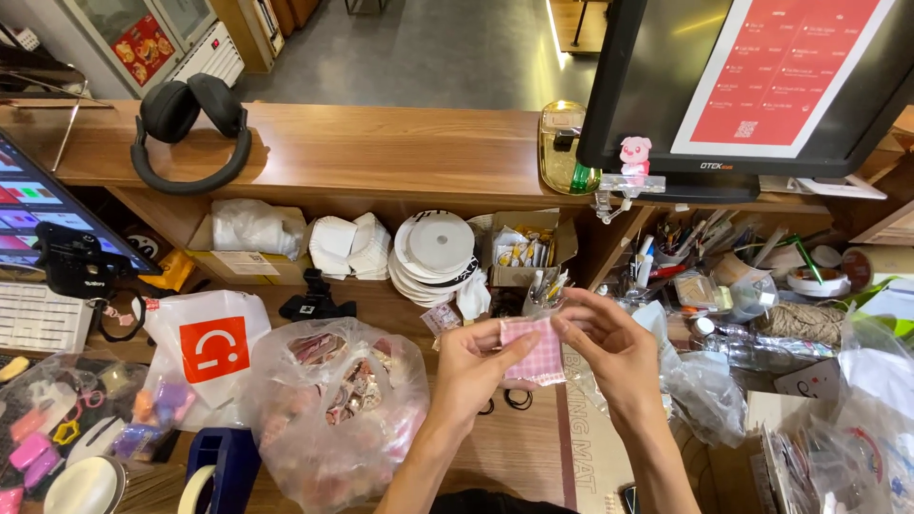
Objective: Assembling hair accessories by attaching elastic hair ties to small display cards and placing them into a plastic bag.
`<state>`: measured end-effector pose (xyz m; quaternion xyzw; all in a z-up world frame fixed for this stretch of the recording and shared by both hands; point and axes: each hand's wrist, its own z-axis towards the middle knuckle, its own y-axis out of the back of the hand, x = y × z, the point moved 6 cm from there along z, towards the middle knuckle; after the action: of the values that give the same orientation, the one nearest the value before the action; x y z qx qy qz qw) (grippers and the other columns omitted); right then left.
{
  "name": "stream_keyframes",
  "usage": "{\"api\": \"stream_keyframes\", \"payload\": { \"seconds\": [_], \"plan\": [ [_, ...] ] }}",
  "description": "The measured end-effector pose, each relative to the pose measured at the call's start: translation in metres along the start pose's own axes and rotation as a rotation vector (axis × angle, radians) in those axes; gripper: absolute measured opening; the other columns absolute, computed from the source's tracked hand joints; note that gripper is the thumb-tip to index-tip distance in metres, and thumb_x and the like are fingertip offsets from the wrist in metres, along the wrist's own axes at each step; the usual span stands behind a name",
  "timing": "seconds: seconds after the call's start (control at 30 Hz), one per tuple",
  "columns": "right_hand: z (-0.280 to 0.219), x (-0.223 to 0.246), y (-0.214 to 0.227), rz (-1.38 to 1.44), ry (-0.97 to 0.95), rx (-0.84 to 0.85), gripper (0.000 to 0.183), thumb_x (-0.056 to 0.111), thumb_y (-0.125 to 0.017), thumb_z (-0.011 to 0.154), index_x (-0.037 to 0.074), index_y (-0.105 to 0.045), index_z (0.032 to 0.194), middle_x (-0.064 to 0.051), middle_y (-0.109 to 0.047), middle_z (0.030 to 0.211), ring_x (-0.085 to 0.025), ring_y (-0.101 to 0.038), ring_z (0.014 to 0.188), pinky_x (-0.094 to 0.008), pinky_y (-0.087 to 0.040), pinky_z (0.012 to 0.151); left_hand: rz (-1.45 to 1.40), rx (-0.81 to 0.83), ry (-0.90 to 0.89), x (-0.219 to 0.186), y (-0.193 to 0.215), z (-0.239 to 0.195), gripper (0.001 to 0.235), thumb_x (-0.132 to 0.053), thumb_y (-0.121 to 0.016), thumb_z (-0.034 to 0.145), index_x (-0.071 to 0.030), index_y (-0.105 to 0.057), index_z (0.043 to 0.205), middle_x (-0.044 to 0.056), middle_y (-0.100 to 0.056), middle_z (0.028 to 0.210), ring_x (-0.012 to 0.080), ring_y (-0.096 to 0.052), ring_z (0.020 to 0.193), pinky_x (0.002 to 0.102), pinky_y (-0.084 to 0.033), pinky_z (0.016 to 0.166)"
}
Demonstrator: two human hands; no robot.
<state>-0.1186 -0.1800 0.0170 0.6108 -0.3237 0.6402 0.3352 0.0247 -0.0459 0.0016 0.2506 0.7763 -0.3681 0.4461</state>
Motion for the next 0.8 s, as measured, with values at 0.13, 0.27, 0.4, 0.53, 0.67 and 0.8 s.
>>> {"api": "stream_keyframes", "payload": {
  "seconds": [0.13, 0.27, 0.4, 0.53, 0.67, 0.8],
  "plan": [
    [-0.006, 0.004, 0.0, 0.07, -0.064, -0.135, 0.012, 0.003, -0.078, 0.102, 0.0, -0.082, 0.113, -0.016, -0.086, 0.113, -0.027, -0.081, 0.103, -0.044, -0.071, 0.096, -0.044, -0.031, -0.075, -0.001, 0.002, 0.004, 0.035, 0.005, -0.086, 0.096, 0.007, -0.086, 0.13, 0.026, -0.091, 0.116, 0.0376, -0.089, 0.095, 0.04, -0.08, 0.066],
    [-0.003, -0.001, -0.001, 0.056, -0.211, -0.136, 0.034, 0.022, -0.076, 0.104, -0.008, -0.089, 0.106, -0.026, -0.09, 0.105, -0.034, -0.085, 0.101, -0.044, -0.074, 0.096, 0.005, 0.017, -0.189, -0.002, 0.003, 0.006, 0.037, 0.005, -0.086, 0.095, 0.005, -0.085, 0.132, 0.025, -0.091, 0.121, 0.0372, -0.092, 0.101, 0.041, -0.083, 0.073],
    [-0.003, 0.003, -0.005, 0.122, -0.207, -0.081, 0.022, 0.011, -0.085, 0.097, -0.006, -0.091, 0.109, -0.022, -0.089, 0.103, -0.03, -0.079, 0.095, -0.041, -0.066, 0.09, 0.049, 0.052, -0.261, -0.003, 0.001, 0.006, 0.03, 0.005, -0.086, 0.095, 0.006, -0.086, 0.126, 0.026, -0.092, 0.116, 0.0378, -0.092, 0.095, 0.038, -0.083, 0.071],
    [-0.001, -0.004, -0.004, 0.127, -0.213, -0.106, 0.019, 0.008, -0.085, 0.096, -0.005, -0.091, 0.109, -0.021, -0.09, 0.106, -0.03, -0.081, 0.099, -0.042, -0.067, 0.093, 0.01, 0.044, -0.235, -0.005, 0.002, 0.005, 0.035, 0.006, -0.087, 0.094, 0.006, -0.085, 0.129, 0.028, -0.09, 0.123, 0.041, -0.092, 0.099, 0.04, -0.084, 0.073],
    [-0.001, -0.006, -0.004, 0.157, -0.192, -0.136, 0.021, 0.005, -0.086, 0.094, -0.006, -0.09, 0.112, -0.023, -0.089, 0.106, -0.029, -0.08, 0.099, -0.04, -0.067, 0.093, 0.094, 0.009, -0.254, -0.01, 0.0, 0.004, 0.038, 0.001, -0.091, 0.089, -0.002, -0.087, 0.127, 0.018, -0.093, 0.122, 0.0285, -0.092, 0.107, 0.035, -0.08, 0.092],
    [-0.001, -0.004, -0.004, 0.136, -0.145, -0.163, 0.018, 0.002, -0.088, 0.092, -0.006, -0.09, 0.108, -0.021, -0.089, 0.105, -0.027, -0.08, 0.1, -0.038, -0.067, 0.096, 0.102, 0.019, -0.249, -0.015, -0.001, 0.0, 0.044, -0.003, -0.095, 0.083, -0.002, -0.088, 0.127, 0.017, -0.093, 0.122, 0.0269, -0.092, 0.109, 0.036, -0.079, 0.095]
  ]
}}
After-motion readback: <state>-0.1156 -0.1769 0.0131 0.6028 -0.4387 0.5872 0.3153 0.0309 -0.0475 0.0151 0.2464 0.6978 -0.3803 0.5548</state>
